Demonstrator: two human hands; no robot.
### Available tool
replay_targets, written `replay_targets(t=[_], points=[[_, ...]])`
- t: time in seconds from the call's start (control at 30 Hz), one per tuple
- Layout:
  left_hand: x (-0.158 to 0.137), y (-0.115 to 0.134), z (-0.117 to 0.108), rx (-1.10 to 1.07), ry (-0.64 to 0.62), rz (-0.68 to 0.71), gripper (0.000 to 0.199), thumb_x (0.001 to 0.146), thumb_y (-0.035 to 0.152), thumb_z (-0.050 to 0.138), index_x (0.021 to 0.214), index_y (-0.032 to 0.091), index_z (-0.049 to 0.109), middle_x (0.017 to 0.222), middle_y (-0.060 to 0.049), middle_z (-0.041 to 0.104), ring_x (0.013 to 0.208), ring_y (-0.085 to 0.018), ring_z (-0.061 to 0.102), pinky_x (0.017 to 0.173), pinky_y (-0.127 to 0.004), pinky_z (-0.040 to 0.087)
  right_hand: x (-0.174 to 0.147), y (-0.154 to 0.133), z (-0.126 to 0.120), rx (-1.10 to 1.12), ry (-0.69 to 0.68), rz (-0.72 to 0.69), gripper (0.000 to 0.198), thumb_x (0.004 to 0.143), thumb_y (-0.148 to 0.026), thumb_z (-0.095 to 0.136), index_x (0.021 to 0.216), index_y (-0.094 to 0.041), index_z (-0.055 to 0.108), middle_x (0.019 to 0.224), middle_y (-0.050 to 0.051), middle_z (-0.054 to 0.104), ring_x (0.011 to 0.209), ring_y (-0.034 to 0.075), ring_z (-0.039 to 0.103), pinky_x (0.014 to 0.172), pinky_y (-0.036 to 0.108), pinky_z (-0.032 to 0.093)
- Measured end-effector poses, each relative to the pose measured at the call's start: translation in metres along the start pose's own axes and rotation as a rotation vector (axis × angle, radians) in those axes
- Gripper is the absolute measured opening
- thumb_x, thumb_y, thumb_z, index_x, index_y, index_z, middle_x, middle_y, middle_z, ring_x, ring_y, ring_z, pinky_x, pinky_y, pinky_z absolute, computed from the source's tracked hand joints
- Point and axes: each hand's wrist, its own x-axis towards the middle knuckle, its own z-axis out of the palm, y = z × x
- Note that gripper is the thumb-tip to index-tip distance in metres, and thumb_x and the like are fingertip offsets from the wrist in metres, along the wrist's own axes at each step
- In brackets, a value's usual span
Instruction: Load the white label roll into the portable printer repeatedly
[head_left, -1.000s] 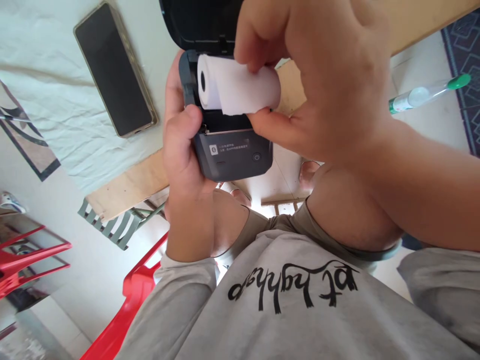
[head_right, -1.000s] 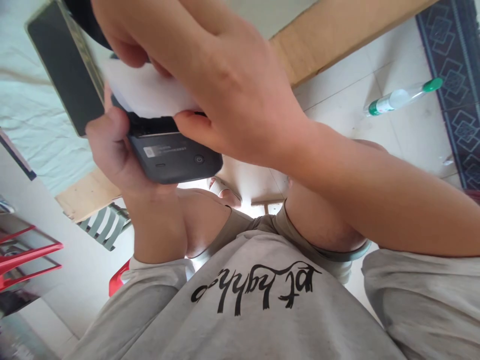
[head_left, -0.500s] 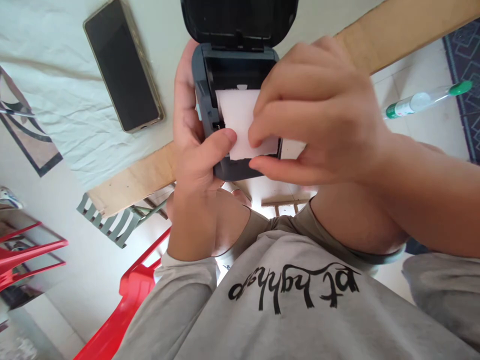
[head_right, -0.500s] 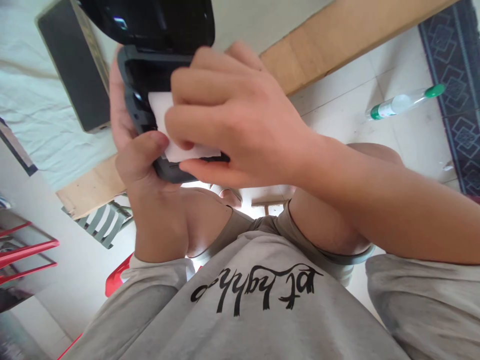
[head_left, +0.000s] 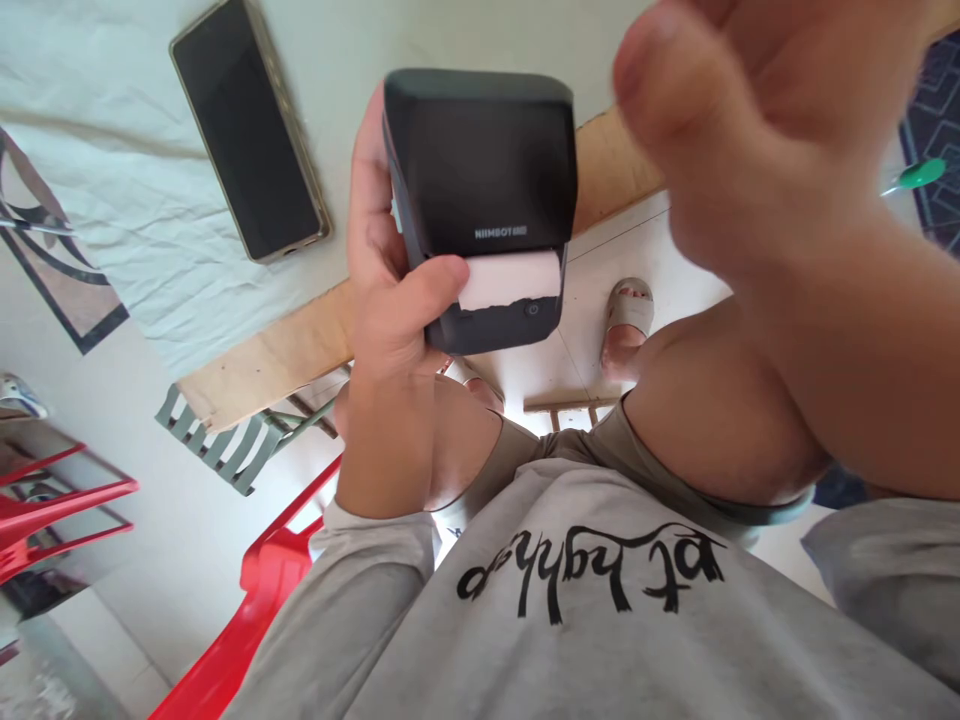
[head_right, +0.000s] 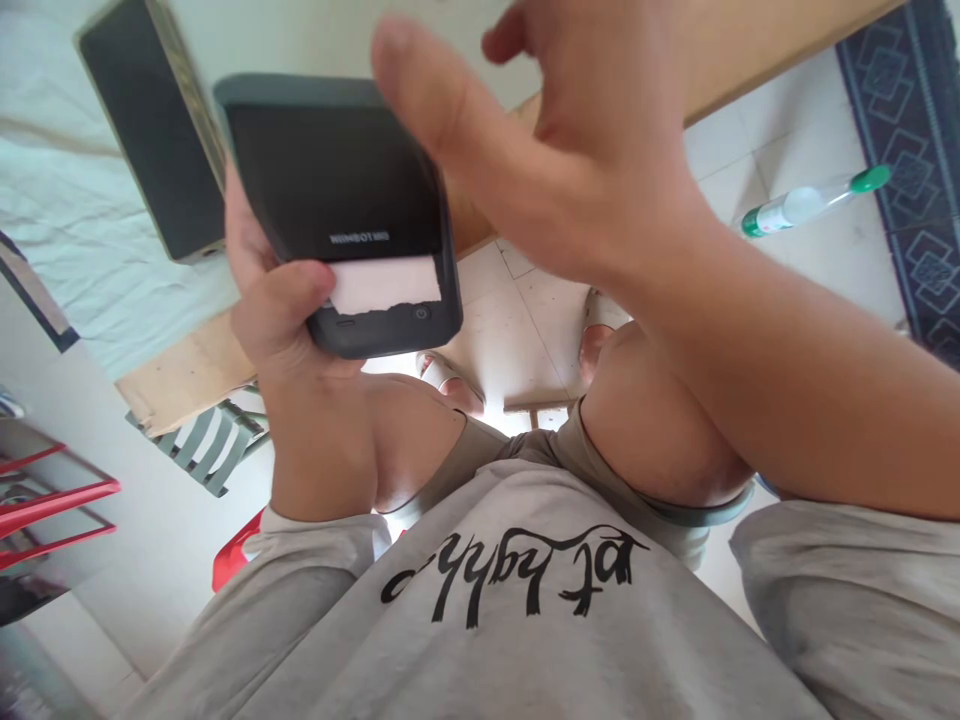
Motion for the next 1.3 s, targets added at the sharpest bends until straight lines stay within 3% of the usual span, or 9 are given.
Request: replay_targets(t=[0.17, 0.37, 0.57, 0.63, 0.77, 0.9, 1.1, 1.23, 1.3], points=[[-0.003, 0.002, 0.006, -0.126, -0.081, 0.063, 0.087, 0.066, 0.058, 0.102, 0.143, 0.038, 0.065, 0.143, -0.001, 0.074, 0.173, -0.036, 0.052, 0.144, -0.058, 0.050, -0.007, -0.001, 0.009, -0.058, -0.050, -0.042, 0.102, 0.110, -0.082, 0.004, 0.112, -0.008, 0.074, 0.118, 0.004, 0.064, 0.160, 0.004, 0.047, 0.104, 0.006, 0.053], [-0.007, 0.009, 0.013, -0.220, -0.089, 0.027, 0.066, 0.080, 0.041, 0.095, 0.138, 0.028, 0.066, 0.126, 0.002, 0.081, 0.155, -0.030, 0.070, 0.145, -0.054, 0.050, -0.004, 0.006, -0.001, -0.083, -0.479, -0.099, 0.089, 0.098, -0.088, 0.055, 0.158, -0.021, 0.052, 0.137, -0.005, 0.058, 0.112, -0.011, 0.052, 0.086, 0.002, 0.047], [-0.005, 0.026, 0.018, -0.103, -0.079, -0.055, 0.043, 0.089, 0.047, 0.081, 0.127, 0.032, 0.068, 0.116, 0.002, 0.083, 0.138, -0.030, 0.077, 0.142, -0.048, 0.052, -0.001, -0.002, 0.007, -0.040, -0.475, 0.037, 0.084, 0.103, -0.070, 0.059, 0.165, -0.015, 0.049, 0.144, 0.002, 0.059, 0.104, -0.009, 0.050, 0.087, -0.001, 0.049], [-0.001, 0.031, 0.020, -0.115, -0.072, -0.084, 0.026, 0.096, 0.044, 0.061, 0.115, 0.031, 0.072, 0.116, -0.003, 0.083, 0.142, -0.034, 0.074, 0.139, -0.049, 0.054, -0.002, -0.003, 0.008, -0.068, -0.449, 0.019, 0.085, 0.104, -0.070, 0.057, 0.166, -0.012, 0.049, 0.144, 0.003, 0.059, 0.108, -0.008, 0.051, 0.101, 0.002, 0.052], [0.002, 0.032, 0.024, -0.045, 0.098, -0.104, 0.036, 0.098, 0.032, 0.034, 0.098, 0.028, 0.069, 0.105, -0.009, 0.078, 0.133, -0.031, 0.075, 0.136, -0.047, 0.055, -0.008, -0.005, 0.004, -0.086, -0.371, -0.062, 0.072, 0.111, -0.057, 0.050, 0.163, -0.009, 0.050, 0.154, 0.002, 0.055, 0.135, -0.004, 0.054, 0.135, 0.010, 0.046], [0.000, 0.029, 0.027, -0.022, 0.211, -0.152, 0.038, 0.101, 0.030, 0.037, 0.111, 0.030, 0.074, 0.101, -0.005, 0.078, 0.114, -0.027, 0.077, 0.109, -0.041, 0.068, -0.015, -0.013, -0.006, -0.118, -0.371, -0.090, 0.070, 0.112, -0.055, 0.044, 0.164, -0.008, 0.050, 0.160, 0.001, 0.054, 0.146, -0.001, 0.055, 0.139, 0.013, 0.045], [-0.002, 0.027, 0.025, -0.101, 0.231, -0.138, 0.023, 0.095, 0.028, 0.058, 0.110, 0.029, 0.075, 0.089, -0.002, 0.075, 0.090, -0.022, 0.074, 0.090, -0.033, 0.063, -0.016, -0.015, -0.016, -0.160, -0.461, -0.140, 0.072, 0.108, -0.056, 0.048, 0.163, -0.011, 0.050, 0.161, 0.003, 0.051, 0.154, 0.004, 0.052, 0.144, 0.019, 0.046], [-0.003, 0.028, 0.023, -0.093, 0.207, -0.144, 0.004, 0.088, 0.028, 0.067, 0.085, 0.029, 0.065, 0.091, -0.001, 0.075, 0.091, -0.021, 0.073, 0.092, -0.032, 0.062, -0.014, -0.008, -0.011, -0.151, -0.456, -0.156, 0.077, 0.108, -0.068, 0.046, 0.159, -0.010, 0.051, 0.147, 0.002, 0.058, 0.153, 0.002, 0.054, 0.143, 0.018, 0.051], [-0.003, 0.029, 0.025, -0.114, 0.216, -0.158, 0.016, 0.085, 0.024, 0.066, 0.075, 0.027, 0.054, 0.092, -0.002, 0.074, 0.091, -0.020, 0.072, 0.093, -0.031, 0.062, -0.012, -0.004, -0.003, -0.131, -0.437, -0.139, 0.074, 0.110, -0.070, 0.038, 0.150, -0.010, 0.052, 0.135, 0.002, 0.062, 0.144, -0.001, 0.059, 0.141, 0.016, 0.055]])
